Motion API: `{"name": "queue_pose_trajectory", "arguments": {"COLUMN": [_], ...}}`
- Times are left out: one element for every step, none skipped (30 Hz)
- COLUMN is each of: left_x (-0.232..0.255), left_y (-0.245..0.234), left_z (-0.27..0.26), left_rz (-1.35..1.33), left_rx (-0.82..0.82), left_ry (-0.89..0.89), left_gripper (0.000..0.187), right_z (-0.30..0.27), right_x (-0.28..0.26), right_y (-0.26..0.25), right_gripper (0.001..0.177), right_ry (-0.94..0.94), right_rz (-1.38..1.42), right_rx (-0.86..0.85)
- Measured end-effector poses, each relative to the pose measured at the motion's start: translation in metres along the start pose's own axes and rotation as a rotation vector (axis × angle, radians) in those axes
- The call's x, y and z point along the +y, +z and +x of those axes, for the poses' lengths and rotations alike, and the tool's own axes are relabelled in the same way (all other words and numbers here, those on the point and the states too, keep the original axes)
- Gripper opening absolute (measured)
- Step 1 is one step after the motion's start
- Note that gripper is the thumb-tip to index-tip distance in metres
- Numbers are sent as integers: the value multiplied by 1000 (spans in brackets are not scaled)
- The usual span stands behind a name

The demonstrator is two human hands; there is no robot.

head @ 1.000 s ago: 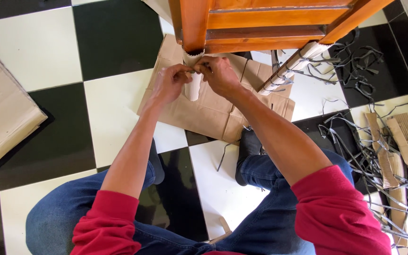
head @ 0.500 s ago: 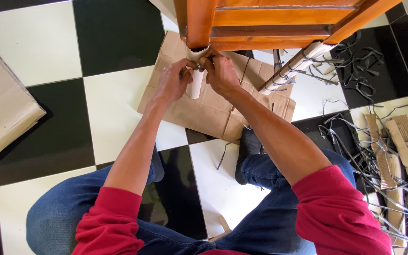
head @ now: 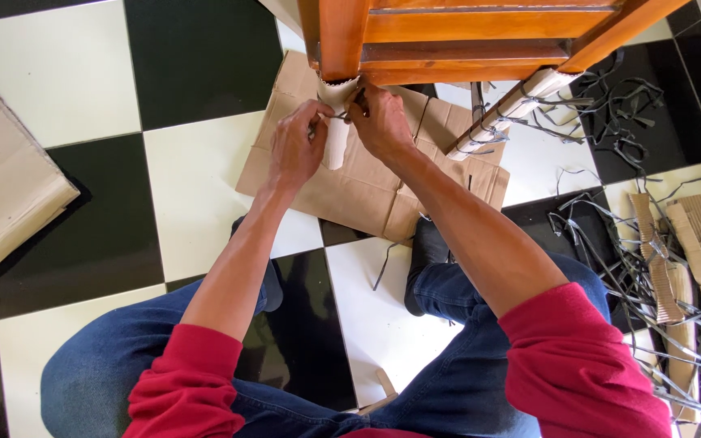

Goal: Wrapping the legs of a wooden chair with cardboard and securing them with wire ties using a twisting tool.

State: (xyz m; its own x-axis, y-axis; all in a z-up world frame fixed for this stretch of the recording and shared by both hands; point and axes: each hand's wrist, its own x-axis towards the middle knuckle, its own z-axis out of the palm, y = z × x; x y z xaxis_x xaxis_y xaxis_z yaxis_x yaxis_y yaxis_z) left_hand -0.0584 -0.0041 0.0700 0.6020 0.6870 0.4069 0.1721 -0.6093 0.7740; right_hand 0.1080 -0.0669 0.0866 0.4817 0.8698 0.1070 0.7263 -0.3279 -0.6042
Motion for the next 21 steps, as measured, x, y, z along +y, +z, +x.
{"name": "queue_pose_trajectory", "arguments": {"left_x": [1,3,4,10,16,23,22,21,21,20,20,20,14,8,2,1,1,1,-2,-5,-8], "left_y": [1,2,3,2,1,1,1,2,3,4,5,5,10,14,17,18,18,19,20,20,21], "left_z": [-1,-2,-3,-3,-3,-2,-2,-2,-2,-2,-3,-4,-5,-6,-7,-6,-6,-6,-6,-6,-6], "left_rz": [0,10,20,20,29,38,38,77,116,115,189,263,263,370,476,475,472,468,467,427,386], "left_rx": [-1,-30,-58,-59,-30,0,-1,3,7,7,29,51,51,49,46,47,45,43,43,-39,-120], "left_ry": [2,-1,-5,-5,29,65,66,92,118,119,157,194,193,228,263,263,264,264,264,206,148], "left_gripper": [21,22,23,23,26,28,28,29,30,30,28,26,26,27,29,29,25,22,22,18,15], "right_z": [-1,-1,-1,-2,-2,-2,-3,-4,-5,-5,-6,-7,-7,-7,-6,-6,-6,-6,-4,0,3], "right_x": [0,0,0,1,2,3,2,1,-1,-2,-4,-6,-7,-9,-11,-9,-8,-7,-1,5,11], "right_y": [-2,-3,-4,-6,-7,-9,-10,-11,-12,-13,-15,-16,-17,-18,-18,-18,-17,-16,-10,-4,2], "right_gripper": [12,19,28,28,19,11,11,11,11,11,10,10,10,14,20,20,22,25,25,16,11], "right_ry": [1,23,45,46,-26,-98,-98,-82,-66,-66,-61,-56,-56,-46,-37,-37,-58,-79,-79,-41,-2], "right_rz": [0,33,66,67,129,191,191,223,255,255,202,149,149,126,103,102,99,96,95,30,-35], "right_rx": [3,-15,-32,-32,1,37,38,29,20,21,19,15,14,-6,-26,-26,-9,7,7,11,15]}}
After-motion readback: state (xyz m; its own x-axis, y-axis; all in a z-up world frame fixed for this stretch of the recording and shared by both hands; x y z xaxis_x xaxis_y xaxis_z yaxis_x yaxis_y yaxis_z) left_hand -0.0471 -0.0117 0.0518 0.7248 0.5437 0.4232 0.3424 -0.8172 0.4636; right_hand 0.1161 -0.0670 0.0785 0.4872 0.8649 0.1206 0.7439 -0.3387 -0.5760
